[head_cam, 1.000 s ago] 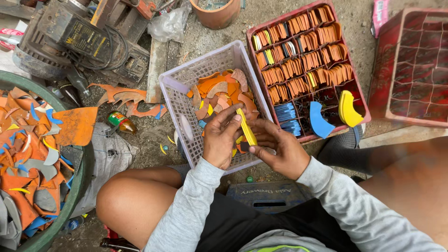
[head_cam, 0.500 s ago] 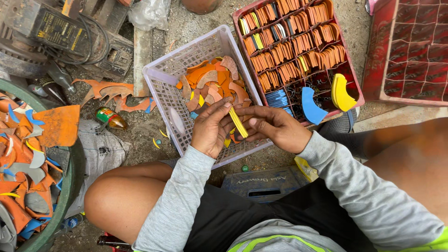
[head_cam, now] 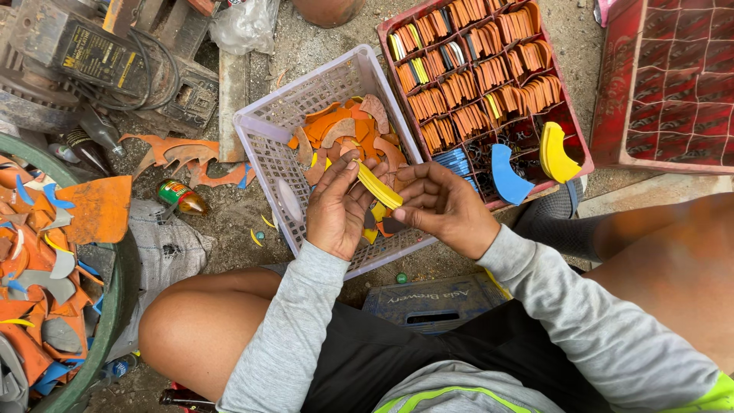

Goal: The person sits on the ground and sorts small plastic pieces from a white basket into a red crate with compartments. They pick up blue and yellow curved plastic parts, align them, and place them into the crate. The person continues to handle and organize the pieces by color and shape.

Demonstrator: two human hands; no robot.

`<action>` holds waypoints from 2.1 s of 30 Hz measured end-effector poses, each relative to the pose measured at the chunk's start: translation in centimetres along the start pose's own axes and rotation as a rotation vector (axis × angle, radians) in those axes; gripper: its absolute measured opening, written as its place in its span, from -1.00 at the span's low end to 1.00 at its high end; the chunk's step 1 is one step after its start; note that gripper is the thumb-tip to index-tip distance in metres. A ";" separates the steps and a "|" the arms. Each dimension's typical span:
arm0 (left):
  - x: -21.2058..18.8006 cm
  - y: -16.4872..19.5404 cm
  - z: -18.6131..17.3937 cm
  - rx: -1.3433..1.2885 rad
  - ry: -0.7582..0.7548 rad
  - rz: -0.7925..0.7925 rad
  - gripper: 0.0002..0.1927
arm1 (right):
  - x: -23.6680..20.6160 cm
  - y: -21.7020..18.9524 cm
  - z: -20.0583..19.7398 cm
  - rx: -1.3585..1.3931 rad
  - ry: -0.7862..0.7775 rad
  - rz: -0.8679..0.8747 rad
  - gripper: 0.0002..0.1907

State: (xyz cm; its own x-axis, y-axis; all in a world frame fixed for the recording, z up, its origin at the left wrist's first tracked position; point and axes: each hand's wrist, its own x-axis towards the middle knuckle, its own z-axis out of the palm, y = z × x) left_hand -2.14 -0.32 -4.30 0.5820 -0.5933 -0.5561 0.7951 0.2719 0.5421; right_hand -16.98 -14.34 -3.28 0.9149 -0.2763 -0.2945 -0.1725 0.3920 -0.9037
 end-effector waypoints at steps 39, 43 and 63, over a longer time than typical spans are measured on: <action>0.3 1.4 -1.6 0.638 -0.075 0.403 -0.71 | 2.5 1.5 -6.6 -0.363 0.376 0.047 -0.90; 0.9 1.2 -1.9 0.624 -0.103 0.411 -0.72 | 6.6 2.2 -10.2 -0.319 0.519 0.024 -0.90; 0.1 0.3 0.0 0.338 -0.070 -0.022 -0.65 | 0.5 1.5 -1.3 -0.016 -0.073 0.039 -0.76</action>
State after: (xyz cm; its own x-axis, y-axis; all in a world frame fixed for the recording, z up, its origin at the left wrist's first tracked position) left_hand -1.86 -0.32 -4.22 0.5431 -0.6501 -0.5314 0.6987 -0.0011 0.7154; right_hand -17.22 -15.01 -5.18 0.9315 -0.1963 -0.3062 -0.2132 0.3872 -0.8970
